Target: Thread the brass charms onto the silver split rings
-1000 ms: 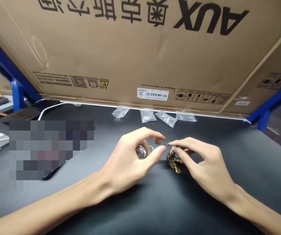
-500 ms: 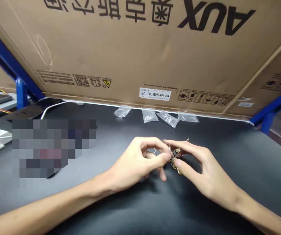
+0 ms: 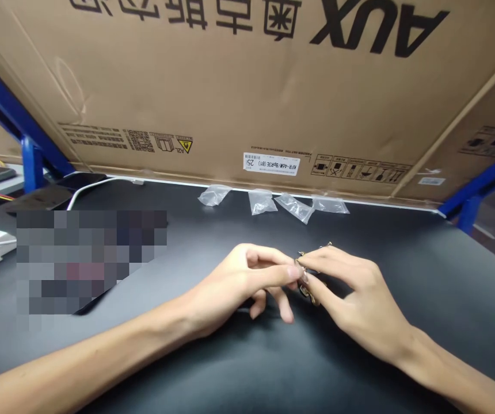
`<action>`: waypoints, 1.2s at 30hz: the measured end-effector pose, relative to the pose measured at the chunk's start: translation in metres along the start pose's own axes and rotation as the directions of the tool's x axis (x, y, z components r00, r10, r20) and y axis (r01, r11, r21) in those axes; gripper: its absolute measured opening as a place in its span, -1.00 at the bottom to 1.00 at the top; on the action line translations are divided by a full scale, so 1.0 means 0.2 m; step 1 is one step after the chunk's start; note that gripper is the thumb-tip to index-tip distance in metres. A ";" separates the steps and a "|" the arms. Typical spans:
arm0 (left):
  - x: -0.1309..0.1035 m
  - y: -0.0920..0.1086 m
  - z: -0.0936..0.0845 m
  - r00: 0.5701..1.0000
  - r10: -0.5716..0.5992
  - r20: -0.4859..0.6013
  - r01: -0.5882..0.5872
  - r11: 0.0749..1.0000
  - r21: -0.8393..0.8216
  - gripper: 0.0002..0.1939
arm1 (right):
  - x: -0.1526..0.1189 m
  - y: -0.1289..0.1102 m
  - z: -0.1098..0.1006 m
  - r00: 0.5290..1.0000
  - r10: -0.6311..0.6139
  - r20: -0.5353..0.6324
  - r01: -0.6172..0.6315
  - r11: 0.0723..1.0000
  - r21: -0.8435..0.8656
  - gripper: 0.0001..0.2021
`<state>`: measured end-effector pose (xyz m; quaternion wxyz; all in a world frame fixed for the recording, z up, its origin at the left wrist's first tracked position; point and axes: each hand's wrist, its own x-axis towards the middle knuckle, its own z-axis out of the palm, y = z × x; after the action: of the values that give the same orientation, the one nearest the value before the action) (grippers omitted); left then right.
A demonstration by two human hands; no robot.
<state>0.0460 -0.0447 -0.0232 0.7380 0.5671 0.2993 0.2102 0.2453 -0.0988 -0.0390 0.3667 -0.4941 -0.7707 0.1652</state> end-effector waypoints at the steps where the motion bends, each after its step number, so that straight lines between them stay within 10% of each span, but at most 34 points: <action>1: 0.00 0.00 0.00 1.000 -0.006 0.009 0.006 1.000 -0.014 -0.78 | 0.00 0.00 0.00 1.000 -0.014 -0.011 0.013 1.000 -0.024 -0.82; 24: 0.01 -0.01 -0.02 0.995 -0.082 -0.063 0.078 0.995 -0.060 -0.88 | -0.01 0.04 0.01 0.961 -0.265 -0.073 0.233 0.926 -0.295 -0.88; 30: 0.00 -0.03 0.00 0.971 0.120 -0.205 -0.064 0.963 0.261 -0.88 | -0.01 -0.03 0.02 0.995 0.059 0.079 -0.045 0.986 -0.160 -0.81; 33: -0.02 -0.05 0.02 0.903 0.394 -0.174 -0.228 0.780 0.583 -0.89 | 0.00 -0.07 0.01 0.968 0.174 0.180 -0.181 0.983 0.024 -0.78; 36: -0.03 -0.08 0.03 0.735 0.676 0.044 -0.352 0.325 0.878 -0.88 | 0.00 -0.09 -0.01 0.948 0.216 0.234 -0.259 0.950 0.174 -0.80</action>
<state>0.0447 -0.0569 -0.0355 0.1959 0.8694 0.2808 0.3564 0.2356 -0.1060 -0.0267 0.3079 -0.5234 -0.7192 0.3376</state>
